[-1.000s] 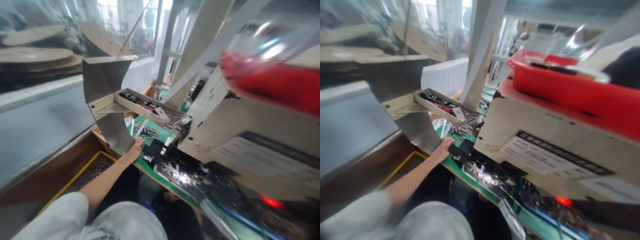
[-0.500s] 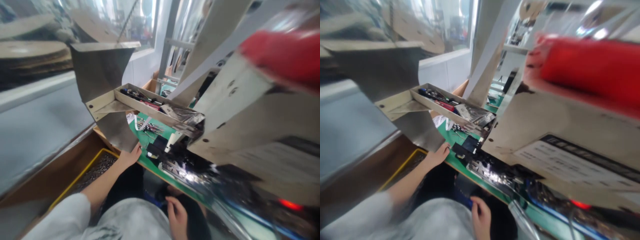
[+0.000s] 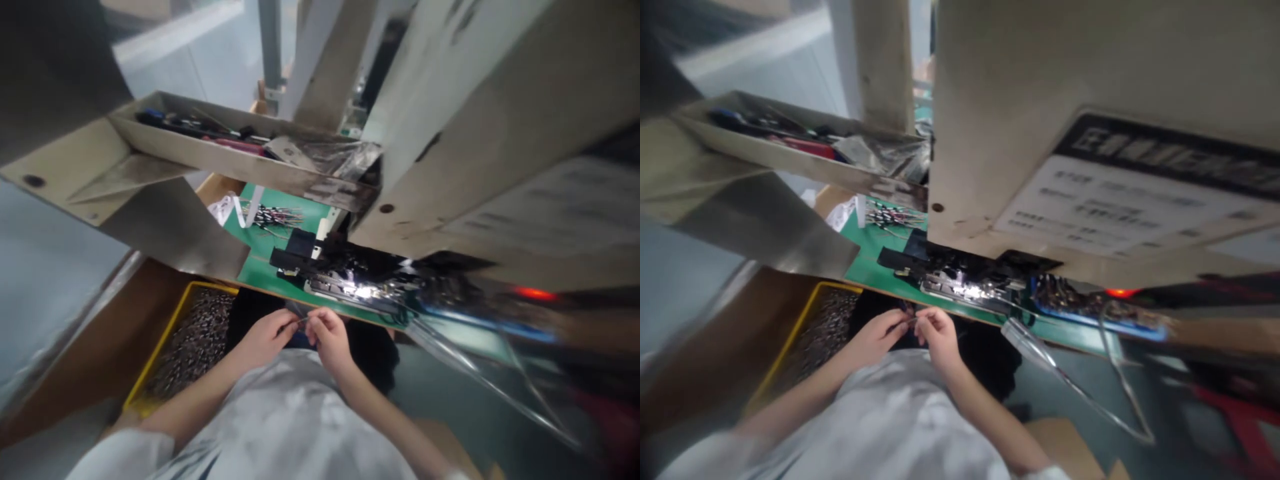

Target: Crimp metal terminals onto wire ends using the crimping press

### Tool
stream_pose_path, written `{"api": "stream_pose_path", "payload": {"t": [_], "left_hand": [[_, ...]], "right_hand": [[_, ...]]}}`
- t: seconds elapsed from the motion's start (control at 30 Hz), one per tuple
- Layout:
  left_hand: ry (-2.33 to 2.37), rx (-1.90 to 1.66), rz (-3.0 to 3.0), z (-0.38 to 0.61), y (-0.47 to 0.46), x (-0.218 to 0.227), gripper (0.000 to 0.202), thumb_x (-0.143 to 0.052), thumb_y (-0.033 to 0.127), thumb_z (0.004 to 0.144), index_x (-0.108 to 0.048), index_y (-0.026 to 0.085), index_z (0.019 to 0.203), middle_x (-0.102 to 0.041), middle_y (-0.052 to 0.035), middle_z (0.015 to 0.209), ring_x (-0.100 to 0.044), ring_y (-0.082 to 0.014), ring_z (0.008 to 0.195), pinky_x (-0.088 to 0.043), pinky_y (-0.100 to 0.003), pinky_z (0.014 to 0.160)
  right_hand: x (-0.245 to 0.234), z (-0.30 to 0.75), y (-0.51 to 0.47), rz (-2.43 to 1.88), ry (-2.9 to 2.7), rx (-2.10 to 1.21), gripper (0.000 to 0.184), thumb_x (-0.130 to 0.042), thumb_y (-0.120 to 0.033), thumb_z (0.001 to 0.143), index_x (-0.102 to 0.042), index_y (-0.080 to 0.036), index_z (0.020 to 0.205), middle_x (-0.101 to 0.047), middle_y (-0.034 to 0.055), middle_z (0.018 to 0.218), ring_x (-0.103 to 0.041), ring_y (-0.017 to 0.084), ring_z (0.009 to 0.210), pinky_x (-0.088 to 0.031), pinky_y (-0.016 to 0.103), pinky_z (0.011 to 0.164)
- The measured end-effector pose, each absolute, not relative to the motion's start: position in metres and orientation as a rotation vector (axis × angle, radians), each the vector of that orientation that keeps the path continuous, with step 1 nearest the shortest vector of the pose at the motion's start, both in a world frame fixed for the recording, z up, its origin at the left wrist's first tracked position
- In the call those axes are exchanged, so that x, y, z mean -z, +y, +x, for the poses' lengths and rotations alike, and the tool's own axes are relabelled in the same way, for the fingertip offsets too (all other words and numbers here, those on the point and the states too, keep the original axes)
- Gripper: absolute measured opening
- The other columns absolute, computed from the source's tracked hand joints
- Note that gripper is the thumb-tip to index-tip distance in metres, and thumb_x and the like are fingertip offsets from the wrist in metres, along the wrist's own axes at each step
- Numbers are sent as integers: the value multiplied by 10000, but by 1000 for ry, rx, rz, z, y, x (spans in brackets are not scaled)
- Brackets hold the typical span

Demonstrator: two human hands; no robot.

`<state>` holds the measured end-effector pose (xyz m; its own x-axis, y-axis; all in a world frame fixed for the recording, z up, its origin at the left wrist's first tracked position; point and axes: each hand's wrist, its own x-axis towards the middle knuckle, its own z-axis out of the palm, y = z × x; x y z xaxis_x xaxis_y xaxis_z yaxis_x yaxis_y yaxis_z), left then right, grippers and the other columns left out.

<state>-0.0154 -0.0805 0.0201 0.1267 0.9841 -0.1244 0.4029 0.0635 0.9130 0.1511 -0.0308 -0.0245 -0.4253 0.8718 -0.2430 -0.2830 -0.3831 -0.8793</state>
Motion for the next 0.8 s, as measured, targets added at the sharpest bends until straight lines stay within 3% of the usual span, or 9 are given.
{"api": "stream_pose_path", "payload": {"t": [0.1,0.2,0.37,0.5,0.67,0.8], "left_hand": [[1470,-921,1677,5,-73,-18,308,-475,322,950,-632,211,1191,-663,-94,1165,-592,-214,1096,-462,-355,977],[1420,-1026,1806,22,-62,-17,314,-522,320,938,-627,199,1207,-662,-101,1185,-586,-221,1116,-454,-381,1000],[1274,-1023,1701,43,-42,-29,255,-557,373,927,-719,216,1044,-715,-74,1019,-646,-200,968,-514,-334,886],[1226,-957,1567,54,-33,-37,245,-583,397,908,-758,227,885,-729,-47,883,-668,-187,840,-533,-310,806],[1430,-848,1735,59,-31,-40,208,-576,368,915,-751,258,889,-721,-25,895,-645,-174,858,-494,-274,768],[1651,-589,2030,62,-31,-47,267,-497,310,949,-703,235,797,-661,-23,792,-599,-163,775,-430,-266,676]], "right_hand": [[14,165,-33,-964,-857,-1848,213,-710,-390,805,-614,-201,823,-571,-43,563,-446,73,422,-326,189,405],[7,178,-34,-958,-765,-1795,216,-729,-390,788,-617,-206,794,-564,-39,582,-448,74,446,-317,182,404],[2,204,-31,-867,-889,-1636,127,-692,-339,830,-663,-225,781,-578,-20,662,-447,80,477,-327,207,432],[-5,219,-27,-912,-1163,-1450,105,-674,-322,838,-701,-229,797,-592,6,706,-504,121,563,-423,269,549],[-16,223,-19,-1141,-1234,-1370,241,-692,-342,818,-670,-235,1033,-581,-19,705,-534,143,629,-456,281,634],[-24,223,-8,-1213,-1391,-1392,154,-650,-341,851,-709,-203,885,-672,20,776,-614,175,724,-490,293,705]]}}
